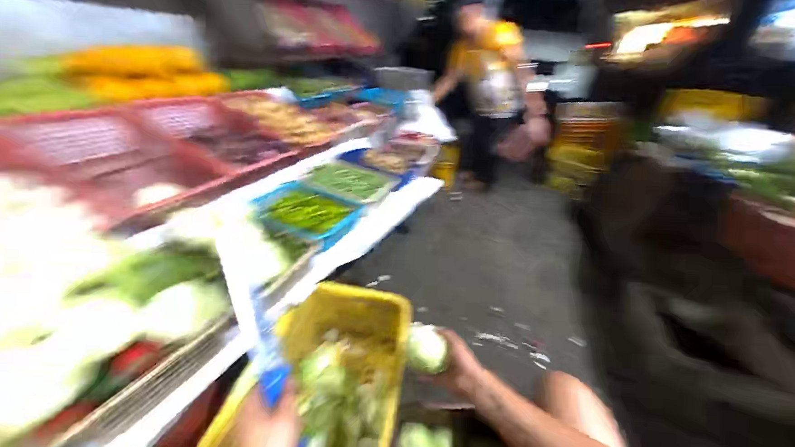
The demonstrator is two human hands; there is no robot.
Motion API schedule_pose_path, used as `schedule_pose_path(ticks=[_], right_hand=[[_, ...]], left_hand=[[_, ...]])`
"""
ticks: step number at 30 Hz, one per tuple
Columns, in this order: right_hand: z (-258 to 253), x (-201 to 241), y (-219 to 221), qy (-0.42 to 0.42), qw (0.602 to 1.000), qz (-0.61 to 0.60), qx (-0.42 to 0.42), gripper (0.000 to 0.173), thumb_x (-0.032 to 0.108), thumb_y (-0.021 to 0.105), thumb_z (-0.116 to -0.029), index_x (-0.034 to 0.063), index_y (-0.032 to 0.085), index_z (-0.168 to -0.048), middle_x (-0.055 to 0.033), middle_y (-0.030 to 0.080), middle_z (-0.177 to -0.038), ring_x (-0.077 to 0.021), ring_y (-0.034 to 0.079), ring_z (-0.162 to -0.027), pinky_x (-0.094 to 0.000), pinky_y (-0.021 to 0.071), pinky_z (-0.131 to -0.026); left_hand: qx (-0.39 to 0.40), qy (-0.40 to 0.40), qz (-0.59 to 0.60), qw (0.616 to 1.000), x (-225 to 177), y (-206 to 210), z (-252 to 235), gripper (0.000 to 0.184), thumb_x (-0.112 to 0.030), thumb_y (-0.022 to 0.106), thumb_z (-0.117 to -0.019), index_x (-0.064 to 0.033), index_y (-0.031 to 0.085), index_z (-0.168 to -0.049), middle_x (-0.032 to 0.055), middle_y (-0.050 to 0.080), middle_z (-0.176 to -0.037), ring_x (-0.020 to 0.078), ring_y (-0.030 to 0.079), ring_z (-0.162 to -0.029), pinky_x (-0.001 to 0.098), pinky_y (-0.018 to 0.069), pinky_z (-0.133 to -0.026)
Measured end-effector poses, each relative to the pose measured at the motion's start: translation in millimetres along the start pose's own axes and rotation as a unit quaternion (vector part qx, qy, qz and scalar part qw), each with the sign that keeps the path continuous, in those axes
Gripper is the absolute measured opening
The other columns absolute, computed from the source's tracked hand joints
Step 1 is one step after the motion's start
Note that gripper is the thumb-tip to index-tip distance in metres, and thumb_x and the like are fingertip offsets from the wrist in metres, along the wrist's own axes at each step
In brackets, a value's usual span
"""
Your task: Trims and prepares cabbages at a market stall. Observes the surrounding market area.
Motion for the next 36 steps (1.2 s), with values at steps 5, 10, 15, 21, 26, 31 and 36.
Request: schedule_pose_path(ticks=[5, 10, 15, 21, 26, 31, 36], right_hand=[[18, 63, 207, -0.129, 0.971, 0.091, 0.182, 0.072, 0.065, 0.025, -0.1044, 0.0153, 0.027, -0.156, -0.0207, 0.049, -0.147, -0.0373, 0.060, -0.122, -0.0564, 0.0571, -0.092], [60, 69, 293, -0.223, 0.926, 0.152, 0.265, 0.073, 0.063, 0.037, -0.1043, 0.0209, 0.017, -0.161, -0.0151, 0.045, -0.154, -0.0344, 0.060, -0.127, -0.0534, 0.0552, -0.098], [29, -16, 171, -0.303, 0.878, 0.328, 0.172, 0.066, 0.022, 0.058, -0.1011, 0.0065, 0.028, -0.158, -0.0166, 0.059, -0.140, -0.0286, 0.069, -0.111, -0.0467, 0.0614, -0.090], [43, -88, -29, -0.363, 0.824, 0.435, 0.000, 0.051, 0.011, 0.063, -0.0955, -0.0111, 0.047, -0.138, -0.0207, 0.063, -0.120, -0.0150, 0.069, -0.091, -0.0334, 0.0604, -0.082], [21, -78, -76, -0.244, 0.867, 0.420, -0.114, 0.031, 0.021, 0.049, -0.1054, -0.0043, 0.066, -0.109, -0.0081, 0.071, -0.084, -0.0165, 0.069, -0.076, -0.0398, 0.0598, -0.077], [23, -117, -117, -0.019, 0.907, 0.308, -0.288, 0.036, 0.024, 0.050, -0.1070, -0.0006, 0.051, -0.133, -0.0187, 0.061, -0.114, -0.0265, 0.062, -0.100, -0.0464, 0.0538, -0.086], [-8, -173, -128, 0.126, 0.821, 0.465, -0.306, 0.079, 0.035, 0.073, -0.0910, 0.0001, 0.037, -0.152, -0.0304, 0.041, -0.150, -0.0436, 0.045, -0.137, -0.0587, 0.0444, -0.106]], left_hand=[[-0.103, -0.081, 0.143, 0.981, 31, -34, -24, 0.033, -0.028, 0.060, -0.1040, 0.0005, 0.061, -0.122, 0.0121, 0.066, -0.082, 0.0204, 0.064, -0.057, 0.0405, 0.0592, -0.055], [-0.154, -0.084, 0.196, 0.965, 37, -45, -26, 0.028, -0.024, 0.061, -0.1039, 0.0008, 0.060, -0.117, 0.0095, 0.065, -0.079, 0.0178, 0.062, -0.052, 0.0358, 0.0587, -0.051], [-0.158, -0.073, 0.234, 0.956, 29, -50, -23, 0.025, -0.023, 0.060, -0.1050, -0.0005, 0.059, -0.117, 0.0073, 0.065, -0.076, 0.0153, 0.061, -0.050, 0.0315, 0.0572, -0.048], [-0.157, -0.066, 0.285, 0.943, 24, -44, -17, 0.020, -0.017, 0.059, -0.1050, 0.0018, 0.060, -0.112, 0.0072, 0.064, -0.073, 0.0147, 0.060, -0.047, 0.0286, 0.0560, -0.046], [-0.140, -0.072, 0.230, 0.960, 17, -37, -19, 0.028, -0.024, 0.062, -0.1041, -0.0010, 0.059, -0.120, 0.0080, 0.067, -0.078, 0.0163, 0.064, -0.055, 0.0345, 0.0590, -0.054], [-0.100, -0.040, 0.214, 0.971, 22, -14, -22, 0.027, -0.028, 0.057, -0.1057, -0.0042, 0.056, -0.118, 0.0028, 0.068, -0.093, 0.0121, 0.063, -0.056, 0.0291, 0.0594, -0.053], [-0.114, -0.009, 0.246, 0.962, 16, -16, -22, 0.016, -0.022, 0.056, -0.1060, -0.0062, 0.057, -0.109, 0.0019, 0.068, -0.089, 0.0111, 0.062, -0.052, 0.0260, 0.0576, -0.049]])
Point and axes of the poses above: each hand's wrist, its own z-axis away from the middle knuckle, its own y-axis out of the palm, x = y × z, the point moved 7 cm from there along -z, towards the middle knuckle
